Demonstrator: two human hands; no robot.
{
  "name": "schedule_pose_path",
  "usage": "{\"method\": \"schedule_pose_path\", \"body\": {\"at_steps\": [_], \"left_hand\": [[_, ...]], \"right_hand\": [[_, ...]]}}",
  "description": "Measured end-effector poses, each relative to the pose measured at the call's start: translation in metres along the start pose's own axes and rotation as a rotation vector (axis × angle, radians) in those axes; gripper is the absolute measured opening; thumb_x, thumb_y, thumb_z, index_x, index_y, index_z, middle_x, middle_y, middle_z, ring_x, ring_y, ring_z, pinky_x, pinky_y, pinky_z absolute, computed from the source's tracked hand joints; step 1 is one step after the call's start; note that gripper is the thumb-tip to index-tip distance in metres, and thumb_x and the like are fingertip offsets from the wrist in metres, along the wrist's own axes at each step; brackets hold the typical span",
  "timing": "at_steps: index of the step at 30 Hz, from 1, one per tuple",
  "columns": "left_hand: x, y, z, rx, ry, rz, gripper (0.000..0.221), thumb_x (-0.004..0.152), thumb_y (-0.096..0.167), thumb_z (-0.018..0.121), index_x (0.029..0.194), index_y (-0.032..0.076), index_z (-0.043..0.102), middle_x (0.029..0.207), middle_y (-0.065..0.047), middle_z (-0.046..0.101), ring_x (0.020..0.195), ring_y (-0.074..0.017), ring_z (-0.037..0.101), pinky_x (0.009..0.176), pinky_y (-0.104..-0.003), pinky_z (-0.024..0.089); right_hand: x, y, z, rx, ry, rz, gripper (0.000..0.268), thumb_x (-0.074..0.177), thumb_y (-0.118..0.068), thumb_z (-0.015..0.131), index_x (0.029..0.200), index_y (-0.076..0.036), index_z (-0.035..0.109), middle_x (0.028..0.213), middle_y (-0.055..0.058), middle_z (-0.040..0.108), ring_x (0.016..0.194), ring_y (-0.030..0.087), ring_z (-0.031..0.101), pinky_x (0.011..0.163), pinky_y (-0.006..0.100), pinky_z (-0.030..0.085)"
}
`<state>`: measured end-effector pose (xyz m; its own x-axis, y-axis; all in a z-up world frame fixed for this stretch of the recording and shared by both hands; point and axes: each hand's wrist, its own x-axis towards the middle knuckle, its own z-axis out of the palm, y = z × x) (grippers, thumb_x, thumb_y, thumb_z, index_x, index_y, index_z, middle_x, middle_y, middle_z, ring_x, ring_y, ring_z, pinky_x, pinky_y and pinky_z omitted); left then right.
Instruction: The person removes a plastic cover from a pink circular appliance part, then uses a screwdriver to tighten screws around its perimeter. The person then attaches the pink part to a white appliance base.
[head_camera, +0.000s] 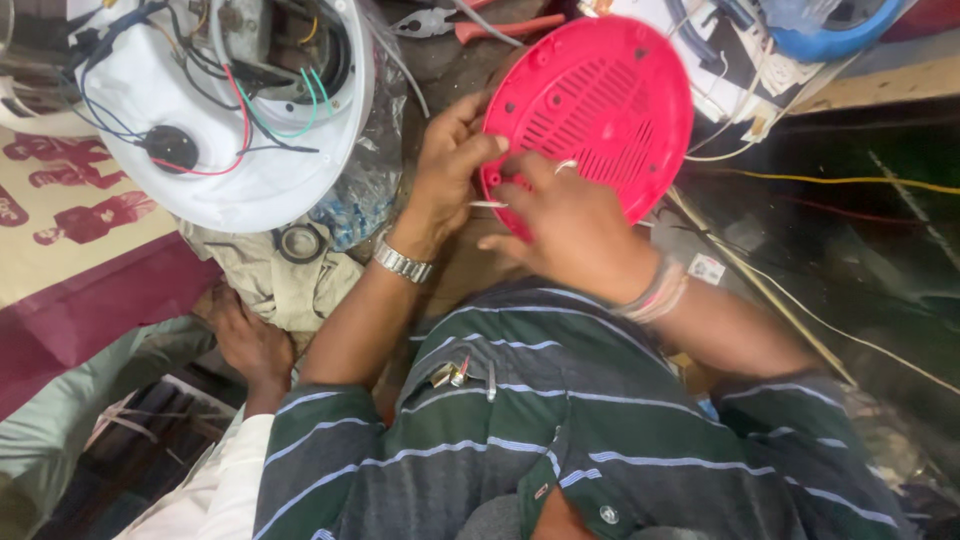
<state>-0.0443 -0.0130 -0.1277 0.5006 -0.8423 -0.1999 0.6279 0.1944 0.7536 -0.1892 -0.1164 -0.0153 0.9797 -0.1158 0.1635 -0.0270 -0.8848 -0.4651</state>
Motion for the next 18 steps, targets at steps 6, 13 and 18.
{"method": "schedule_pose_path", "body": {"at_steps": [6,13,18], "left_hand": [[-0.006,-0.012,-0.032,0.061,0.009,-0.19,0.052,0.09,0.005,0.061,0.139,-0.01,0.054,0.118,-0.016,0.071,0.103,-0.0212,0.07,0.094,-0.031,0.056],[-0.006,-0.026,-0.039,0.384,-0.073,-0.073,0.052,0.085,-0.009,0.064,0.136,-0.005,0.055,0.124,-0.011,0.067,0.113,-0.0158,0.065,0.1,-0.029,0.054],[-0.004,-0.025,-0.047,0.249,-0.109,-0.134,0.052,0.084,-0.012,0.059,0.135,-0.003,0.056,0.121,-0.01,0.069,0.112,-0.0171,0.067,0.1,-0.03,0.054]], "right_hand": [[0.001,0.057,0.028,0.294,0.155,0.253,0.03,0.095,-0.016,0.083,0.12,-0.001,0.074,0.089,0.012,0.064,0.075,0.025,0.064,0.066,0.037,0.05],[0.001,0.046,0.097,0.324,0.395,0.261,0.03,0.091,-0.012,0.088,0.116,-0.002,0.073,0.085,0.009,0.062,0.072,0.02,0.064,0.063,0.033,0.051],[0.007,0.049,0.1,0.313,0.397,0.273,0.024,0.092,-0.014,0.087,0.108,-0.002,0.073,0.083,0.009,0.061,0.067,0.02,0.063,0.059,0.034,0.049]]}}
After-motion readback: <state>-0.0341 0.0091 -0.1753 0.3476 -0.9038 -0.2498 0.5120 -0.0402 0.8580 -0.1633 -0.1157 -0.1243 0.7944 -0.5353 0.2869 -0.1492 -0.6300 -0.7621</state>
